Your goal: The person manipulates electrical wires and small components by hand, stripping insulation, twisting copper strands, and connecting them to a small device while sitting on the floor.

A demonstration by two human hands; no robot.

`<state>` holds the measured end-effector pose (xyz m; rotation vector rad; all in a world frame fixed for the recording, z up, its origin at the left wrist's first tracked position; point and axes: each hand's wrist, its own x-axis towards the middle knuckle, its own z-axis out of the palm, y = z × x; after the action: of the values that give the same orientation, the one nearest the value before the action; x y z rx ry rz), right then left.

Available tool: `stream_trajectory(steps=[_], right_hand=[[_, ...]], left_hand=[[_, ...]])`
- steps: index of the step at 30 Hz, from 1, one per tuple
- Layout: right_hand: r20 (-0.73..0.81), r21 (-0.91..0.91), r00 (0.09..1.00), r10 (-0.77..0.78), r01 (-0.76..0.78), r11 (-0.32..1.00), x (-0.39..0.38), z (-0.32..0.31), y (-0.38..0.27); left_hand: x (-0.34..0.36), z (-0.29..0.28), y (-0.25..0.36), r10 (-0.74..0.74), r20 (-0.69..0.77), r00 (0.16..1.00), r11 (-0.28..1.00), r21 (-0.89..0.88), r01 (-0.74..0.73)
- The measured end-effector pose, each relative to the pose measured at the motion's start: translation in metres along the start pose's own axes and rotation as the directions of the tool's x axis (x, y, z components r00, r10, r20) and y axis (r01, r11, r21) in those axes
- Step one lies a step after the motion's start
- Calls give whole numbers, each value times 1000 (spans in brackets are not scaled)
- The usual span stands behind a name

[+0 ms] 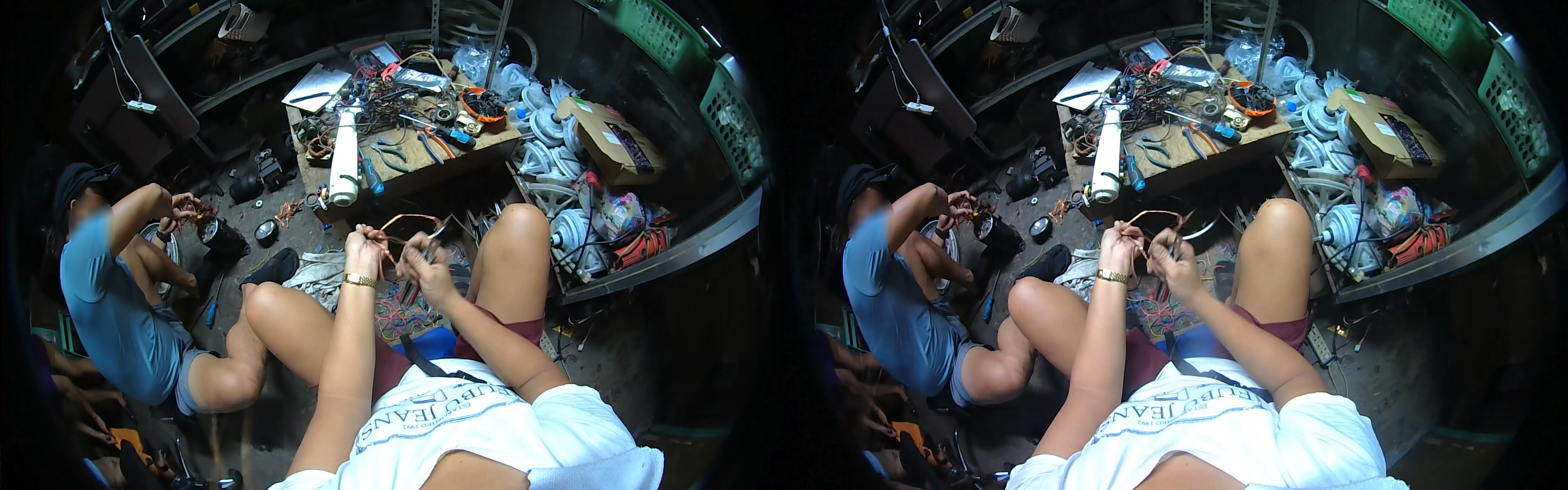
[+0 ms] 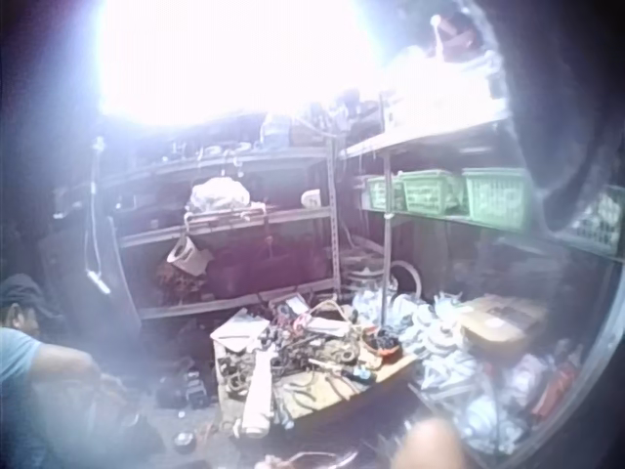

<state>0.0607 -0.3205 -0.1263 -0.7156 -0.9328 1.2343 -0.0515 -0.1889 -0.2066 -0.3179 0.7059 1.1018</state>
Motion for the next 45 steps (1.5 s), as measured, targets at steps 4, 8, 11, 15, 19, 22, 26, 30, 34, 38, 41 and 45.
stream_trajectory(steps=[4,8,11,15,19,22,26,30,34,38,41,45], right_hand=[[-236,209,958,161,-112,971,-8,22,17],[-318,278,923,218,-128,952,-21,12,6],[-153,-180,983,-99,71,981,-53,38,-53],[-158,150,955,251,-228,962,-35,5,-57],[-184,76,974,130,-118,990,2,-5,-75],[-212,76,975,66,-51,996,18,-20,-84],[-194,161,974,117,-86,983,27,-10,-97],[-100,359,976,194,-147,922,44,-28,-113],[-68,495,961,267,-200,845,61,-73,-118],[164,718,800,577,-498,487,56,-71,-54],[119,628,796,593,-523,576,53,-58,-20],[-160,257,813,560,-513,819,45,-64,-29]], left_hand=[[49,-57,18,78,75,994,997,-17,-77],[52,-59,14,473,-73,878,851,296,-434],[31,-59,92,827,-35,561,458,621,-636],[30,-21,103,638,636,434,-262,709,-655],[-3,6,19,273,628,728,-359,769,-529],[-94,39,-29,-254,310,916,316,922,-224],[-122,19,-35,-394,438,808,259,897,-359],[-142,8,-30,-388,421,820,222,906,-360],[-173,10,-26,-444,608,658,351,794,-497],[-214,34,-46,-347,731,587,284,679,-677],[-193,23,-30,-196,736,648,392,664,-636],[-170,8,-16,-97,591,801,375,767,-520]])
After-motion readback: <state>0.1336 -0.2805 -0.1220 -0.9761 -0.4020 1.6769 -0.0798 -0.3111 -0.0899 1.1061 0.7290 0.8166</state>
